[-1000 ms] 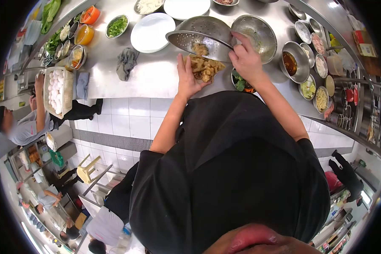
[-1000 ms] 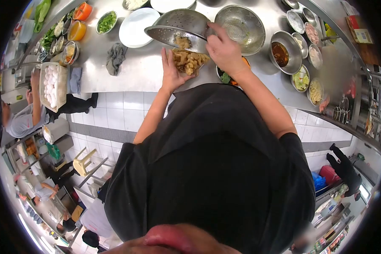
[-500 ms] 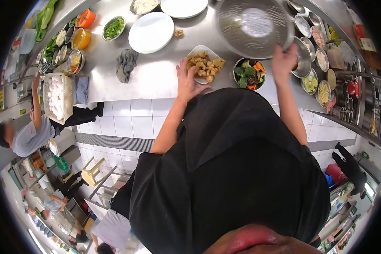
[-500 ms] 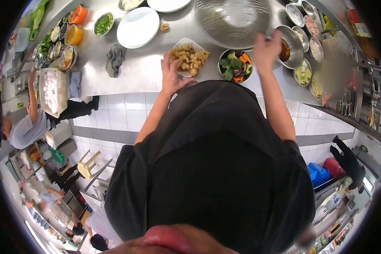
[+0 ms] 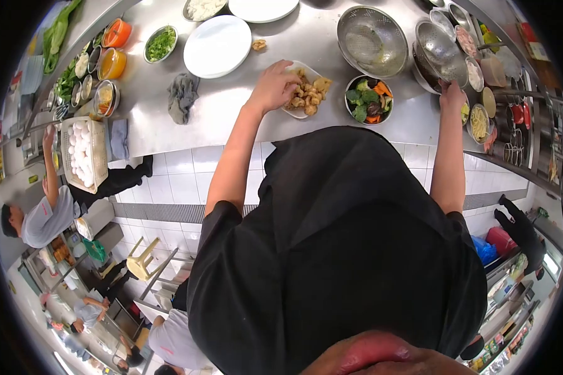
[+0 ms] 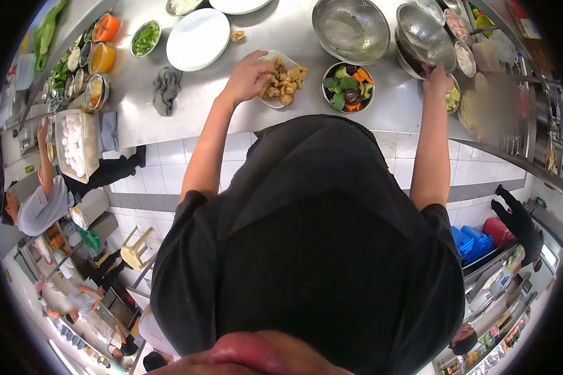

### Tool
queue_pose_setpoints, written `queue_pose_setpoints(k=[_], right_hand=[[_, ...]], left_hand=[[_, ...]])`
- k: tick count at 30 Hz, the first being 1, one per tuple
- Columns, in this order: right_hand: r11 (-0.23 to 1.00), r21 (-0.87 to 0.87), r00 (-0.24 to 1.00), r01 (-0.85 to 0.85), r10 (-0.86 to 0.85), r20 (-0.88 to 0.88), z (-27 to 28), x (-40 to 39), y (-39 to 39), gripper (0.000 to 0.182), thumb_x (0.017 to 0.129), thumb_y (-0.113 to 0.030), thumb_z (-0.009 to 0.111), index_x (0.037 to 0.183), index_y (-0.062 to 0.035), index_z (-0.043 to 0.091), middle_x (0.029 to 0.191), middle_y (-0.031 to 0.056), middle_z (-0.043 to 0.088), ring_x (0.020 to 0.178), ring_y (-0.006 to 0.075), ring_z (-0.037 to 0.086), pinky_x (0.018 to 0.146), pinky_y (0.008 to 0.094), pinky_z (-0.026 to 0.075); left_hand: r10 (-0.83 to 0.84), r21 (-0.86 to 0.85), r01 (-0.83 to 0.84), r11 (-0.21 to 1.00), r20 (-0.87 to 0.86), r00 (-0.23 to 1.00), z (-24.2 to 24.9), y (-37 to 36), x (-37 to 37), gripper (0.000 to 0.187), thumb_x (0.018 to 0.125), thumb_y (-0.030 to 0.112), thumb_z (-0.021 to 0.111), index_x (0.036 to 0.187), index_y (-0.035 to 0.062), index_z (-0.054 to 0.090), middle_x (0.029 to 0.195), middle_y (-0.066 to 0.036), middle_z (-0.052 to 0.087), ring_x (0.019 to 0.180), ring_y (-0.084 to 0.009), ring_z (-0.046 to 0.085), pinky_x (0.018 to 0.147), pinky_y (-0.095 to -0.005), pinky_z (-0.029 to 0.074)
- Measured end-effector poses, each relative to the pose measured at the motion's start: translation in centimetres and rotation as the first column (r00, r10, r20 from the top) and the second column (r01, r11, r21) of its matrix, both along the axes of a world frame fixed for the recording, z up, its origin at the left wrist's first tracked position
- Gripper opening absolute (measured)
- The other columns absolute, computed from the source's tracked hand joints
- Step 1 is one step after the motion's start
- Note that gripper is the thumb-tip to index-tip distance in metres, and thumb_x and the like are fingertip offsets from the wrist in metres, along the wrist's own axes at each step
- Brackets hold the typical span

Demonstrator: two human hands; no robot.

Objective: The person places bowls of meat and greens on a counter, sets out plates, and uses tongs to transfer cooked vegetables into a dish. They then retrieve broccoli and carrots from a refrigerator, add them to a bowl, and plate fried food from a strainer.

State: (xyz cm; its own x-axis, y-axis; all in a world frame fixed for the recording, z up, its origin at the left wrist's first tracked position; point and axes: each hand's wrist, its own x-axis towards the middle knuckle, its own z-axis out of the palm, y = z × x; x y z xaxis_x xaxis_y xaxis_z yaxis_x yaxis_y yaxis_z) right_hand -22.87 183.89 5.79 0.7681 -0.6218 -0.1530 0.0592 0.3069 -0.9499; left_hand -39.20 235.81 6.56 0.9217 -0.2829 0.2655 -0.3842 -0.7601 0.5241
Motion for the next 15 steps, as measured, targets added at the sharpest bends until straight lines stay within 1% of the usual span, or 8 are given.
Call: queue_pose_setpoints(k=[2, 4, 8, 10, 11, 13, 14, 15], right_hand=[[0.998, 0.053, 0.999, 0.044, -0.042, -0.029, -2.1, 1.1, -2.0, 0.033, 0.083, 0.006, 0.061, 0.112, 0.0115, 0.046, 0.110, 0.0200, 0.058, 0.082, 0.0307, 0.065, 0.060, 0.0404, 0.063], [0.991, 0.098, 0.995, 0.087, -0.080, -0.065, -3.7, 1.5, -4.1, 0.034, 0.084, 0.005, 0.062, 0.112, 0.0116, 0.046, 0.108, 0.0194, 0.058, 0.080, 0.0294, 0.064, 0.060, 0.0396, 0.063], [1.000, -0.022, 0.953, -0.007, 0.000, -0.302, -4.3, 0.6, -5.1, 0.036, 0.084, 0.002, 0.065, 0.115, 0.0099, 0.048, 0.106, 0.0193, 0.057, 0.081, 0.0272, 0.063, 0.058, 0.0365, 0.060], [0.997, -0.056, 0.922, -0.047, 0.021, -0.386, -3.6, -0.6, -4.6, 0.037, 0.084, 0.001, 0.065, 0.117, 0.0089, 0.049, 0.106, 0.0193, 0.057, 0.081, 0.0267, 0.062, 0.059, 0.0366, 0.059], [1.000, -0.010, 0.942, 0.024, -0.026, -0.334, -2.7, -1.6, -3.8, 0.035, 0.084, 0.001, 0.066, 0.116, 0.0078, 0.051, 0.106, 0.0192, 0.059, 0.081, 0.0275, 0.062, 0.064, 0.0374, 0.058], [0.996, 0.033, 0.955, 0.085, -0.072, -0.289, -1.9, -4.0, -1.3, 0.034, 0.084, 0.000, 0.066, 0.114, 0.0067, 0.053, 0.106, 0.0191, 0.060, 0.081, 0.0283, 0.063, 0.068, 0.0383, 0.058], [0.741, -0.657, 0.880, 0.140, -0.397, -0.261, -1.3, -5.1, 0.6, 0.034, 0.084, -0.002, 0.067, 0.114, 0.0065, 0.054, 0.107, 0.0192, 0.061, 0.083, 0.0286, 0.063, 0.074, 0.0384, 0.056], [0.090, -0.994, 0.797, 0.061, -0.605, -0.006, -0.9, -6.2, 2.7, 0.033, 0.085, -0.005, 0.068, 0.114, 0.0064, 0.056, 0.108, 0.0193, 0.062, 0.085, 0.0290, 0.064, 0.079, 0.0385, 0.055]], left_hand=[[-0.035, 0.026, 0.037, 0.999, -0.084, 0.996, -0.1, 0.1, 0.7, 0.018, 0.085, 0.013, 0.065, 0.101, 0.0138, 0.071, 0.138, -0.014, 0.053, 0.128, -0.0383, 0.047, 0.105, -0.0480, 0.038], [-0.093, -0.049, 0.084, 0.995, -0.203, 0.975, -0.2, -0.1, 0.9, 0.012, 0.086, 0.012, 0.064, 0.096, 0.0115, 0.070, 0.137, -0.014, 0.055, 0.127, -0.0370, 0.049, 0.105, -0.0475, 0.038], [-0.090, -0.136, 0.071, 0.988, -0.138, 0.986, -0.3, -0.3, 0.9, 0.008, 0.088, 0.010, 0.062, 0.092, 0.0073, 0.068, 0.134, -0.015, 0.056, 0.124, -0.0368, 0.051, 0.103, -0.0451, 0.041], [0.048, -0.334, -0.093, 0.938, -0.139, 0.989, -0.2, -0.3, 0.4, 0.007, 0.089, 0.008, 0.061, 0.091, 0.0037, 0.066, 0.126, -0.016, 0.059, 0.117, -0.0359, 0.055, 0.098, -0.0421, 0.044], [0.048, -0.340, -0.094, 0.936, -0.140, 0.989, 0.0, 0.0, -0.1, 0.007, 0.089, 0.008, 0.061, 0.091, 0.0037, 0.066, 0.126, -0.016, 0.059, 0.117, -0.0359, 0.055, 0.098, -0.0421, 0.044], [0.227, -0.540, -0.245, 0.805, -0.100, 0.969, 0.8, 1.7, -1.8, 0.008, 0.089, 0.007, 0.061, 0.092, 0.0019, 0.066, 0.114, -0.015, 0.063, 0.108, -0.0353, 0.059, 0.092, -0.0404, 0.047], [0.235, -0.546, -0.252, 0.799, -0.103, 0.967, 1.5, 2.3, -2.9, 0.008, 0.089, 0.007, 0.061, 0.092, 0.0019, 0.066, 0.114, -0.015, 0.063, 0.108, -0.0353, 0.059, 0.092, -0.0404, 0.047], [0.286, -0.411, -0.290, 0.864, -0.071, 0.955, 2.4, 2.9, -4.0, 0.007, 0.089, 0.007, 0.061, 0.092, 0.0025, 0.066, 0.110, -0.014, 0.063, 0.104, -0.0351, 0.059, 0.090, -0.0404, 0.047]])
